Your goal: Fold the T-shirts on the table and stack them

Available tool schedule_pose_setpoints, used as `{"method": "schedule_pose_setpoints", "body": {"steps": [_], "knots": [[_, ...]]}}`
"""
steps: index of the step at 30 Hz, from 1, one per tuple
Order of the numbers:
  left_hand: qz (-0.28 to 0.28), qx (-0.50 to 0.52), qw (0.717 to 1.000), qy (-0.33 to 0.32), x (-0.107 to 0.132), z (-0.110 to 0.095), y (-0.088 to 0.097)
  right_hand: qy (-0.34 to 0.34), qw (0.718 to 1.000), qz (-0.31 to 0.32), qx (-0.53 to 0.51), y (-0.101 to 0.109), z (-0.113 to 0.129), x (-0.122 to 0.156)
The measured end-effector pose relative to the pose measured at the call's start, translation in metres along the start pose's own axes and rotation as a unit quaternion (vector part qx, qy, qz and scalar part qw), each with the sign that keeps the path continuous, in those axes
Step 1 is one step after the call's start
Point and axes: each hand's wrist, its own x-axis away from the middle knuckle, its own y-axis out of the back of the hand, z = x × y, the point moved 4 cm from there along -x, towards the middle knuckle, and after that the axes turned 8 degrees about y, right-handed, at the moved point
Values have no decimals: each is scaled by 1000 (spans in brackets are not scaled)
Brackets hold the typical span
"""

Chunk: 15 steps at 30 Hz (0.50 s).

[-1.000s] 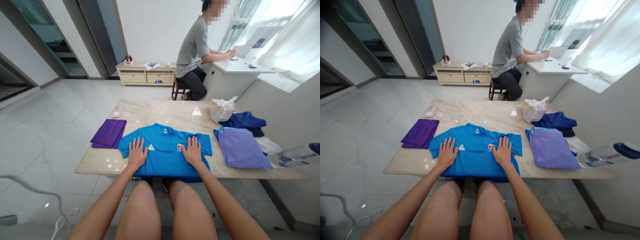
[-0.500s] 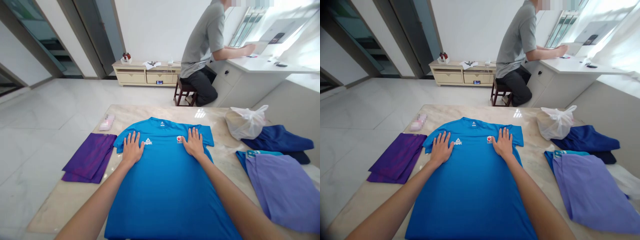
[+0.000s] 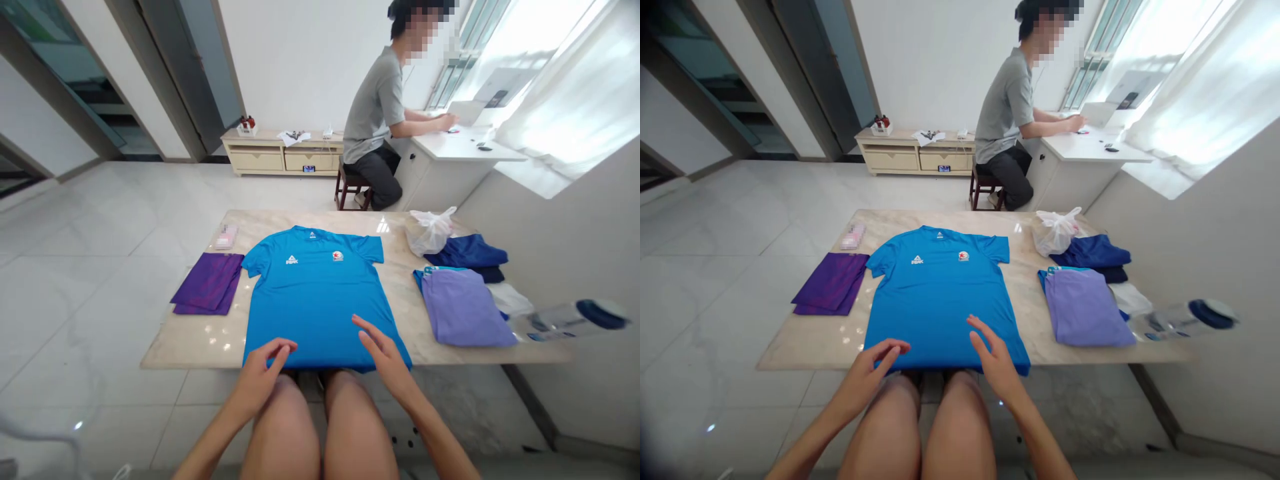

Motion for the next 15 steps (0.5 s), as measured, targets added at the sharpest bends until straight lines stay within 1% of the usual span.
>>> {"method": "schedule_pose_setpoints", "body": {"steps": [1,2,3,4,6,8,9,11,15], "knots": [[9,17,1000,7,33,-10,-3,-13,999,8,-37,-2,18,33],[-1,18,1000,4,62,-20,-5,-12,999,7,-51,-5,35,63],[-25,4,1000,-8,87,-29,-7,1,999,-5,-40,-9,51,88],[-57,-21,998,-25,108,-37,-9,22,999,-29,-9,-13,64,110],[-119,-86,987,-58,140,-47,-15,67,990,-92,83,-21,83,143],[-159,-137,975,-77,158,-49,-19,99,972,-144,157,-28,90,163],[-171,-151,970,-84,163,-48,-20,108,966,-156,176,-31,90,168],[-184,-162,965,-91,167,-46,-19,121,960,-168,187,-34,88,172],[-185,-159,966,-89,166,-40,-12,132,959,-172,180,-33,81,171]]}}
